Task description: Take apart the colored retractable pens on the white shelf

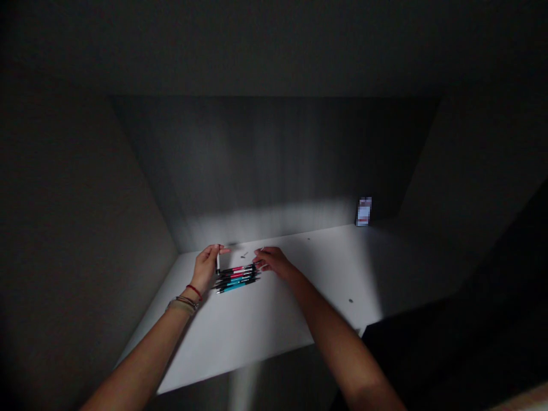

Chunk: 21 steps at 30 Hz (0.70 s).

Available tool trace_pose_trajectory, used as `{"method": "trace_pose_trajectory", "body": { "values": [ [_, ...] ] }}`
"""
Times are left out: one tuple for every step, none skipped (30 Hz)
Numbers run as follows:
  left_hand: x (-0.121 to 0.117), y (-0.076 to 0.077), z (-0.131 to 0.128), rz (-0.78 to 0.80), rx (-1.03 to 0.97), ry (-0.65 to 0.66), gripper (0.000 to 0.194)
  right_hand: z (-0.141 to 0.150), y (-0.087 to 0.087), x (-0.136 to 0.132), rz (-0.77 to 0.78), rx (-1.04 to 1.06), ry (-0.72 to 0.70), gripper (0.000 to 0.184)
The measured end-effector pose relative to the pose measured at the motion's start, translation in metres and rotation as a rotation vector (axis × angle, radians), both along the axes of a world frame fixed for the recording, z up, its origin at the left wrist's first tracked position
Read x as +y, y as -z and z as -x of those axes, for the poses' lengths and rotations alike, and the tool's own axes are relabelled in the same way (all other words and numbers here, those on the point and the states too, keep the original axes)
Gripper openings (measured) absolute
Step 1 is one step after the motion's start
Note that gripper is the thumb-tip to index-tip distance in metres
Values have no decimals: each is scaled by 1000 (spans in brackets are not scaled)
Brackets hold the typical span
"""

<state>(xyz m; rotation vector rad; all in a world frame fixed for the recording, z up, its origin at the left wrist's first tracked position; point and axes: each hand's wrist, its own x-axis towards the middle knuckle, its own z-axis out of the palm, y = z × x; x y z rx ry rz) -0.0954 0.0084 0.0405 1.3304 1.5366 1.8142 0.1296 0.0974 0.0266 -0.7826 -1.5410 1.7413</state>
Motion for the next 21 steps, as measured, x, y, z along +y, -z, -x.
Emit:
{"method": "trace_pose_trajectory", "body": {
  "values": [
    [0,-2,0,-5,-58,3,49,0,0,0,21,20,78,41],
    [-1,-3,0,-5,-124,19,48,0,1,0,33,25,164,47],
    [-1,-4,0,-4,-193,45,47,-1,1,2,31,12,247,53],
    [-1,-4,1,-5,-259,73,45,-2,2,5,12,-13,318,55],
    [0,-4,1,-9,-323,99,43,-3,4,8,-27,-43,373,54],
    [0,-3,0,-15,-383,122,41,-3,5,11,-79,-70,411,49],
    [1,-2,0,-17,-439,142,40,-4,6,13,-140,-90,423,43],
    [2,0,-2,-15,-489,164,38,-3,8,14,-203,-103,404,36],
    [2,2,-4,-7,-532,187,37,-2,9,14,-260,-113,353,32],
    [3,4,-7,4,-562,213,35,-1,9,13,-297,-121,277,31],
    [3,6,-11,18,-577,244,34,1,9,10,-311,-129,186,32],
    [4,7,-15,31,-576,280,34,3,9,7,-307,-135,95,35],
    [4,9,-19,42,-560,316,34,6,8,3,-290,-139,13,37],
    [3,11,-23,53,-533,353,35,8,7,-1,-273,-139,-52,40],
    [3,12,-28,63,-499,389,37,9,5,-5,-262,-134,-103,43],
    [2,12,-31,70,-458,422,41,10,4,-8,-258,-125,-137,45],
    [1,13,-34,79,-410,451,45,11,3,-10,-261,-111,-153,46],
    [0,13,-36,87,-350,468,49,11,2,-11,-264,-96,-154,46],
    [-1,14,-37,99,-269,473,52,10,1,-10,-263,-83,-144,46],
    [-2,14,-38,114,-168,462,53,9,0,-10,-263,-69,-125,46],
    [-4,14,-37,130,-54,438,51,8,0,-9,-267,-52,-101,45]
  ]
}}
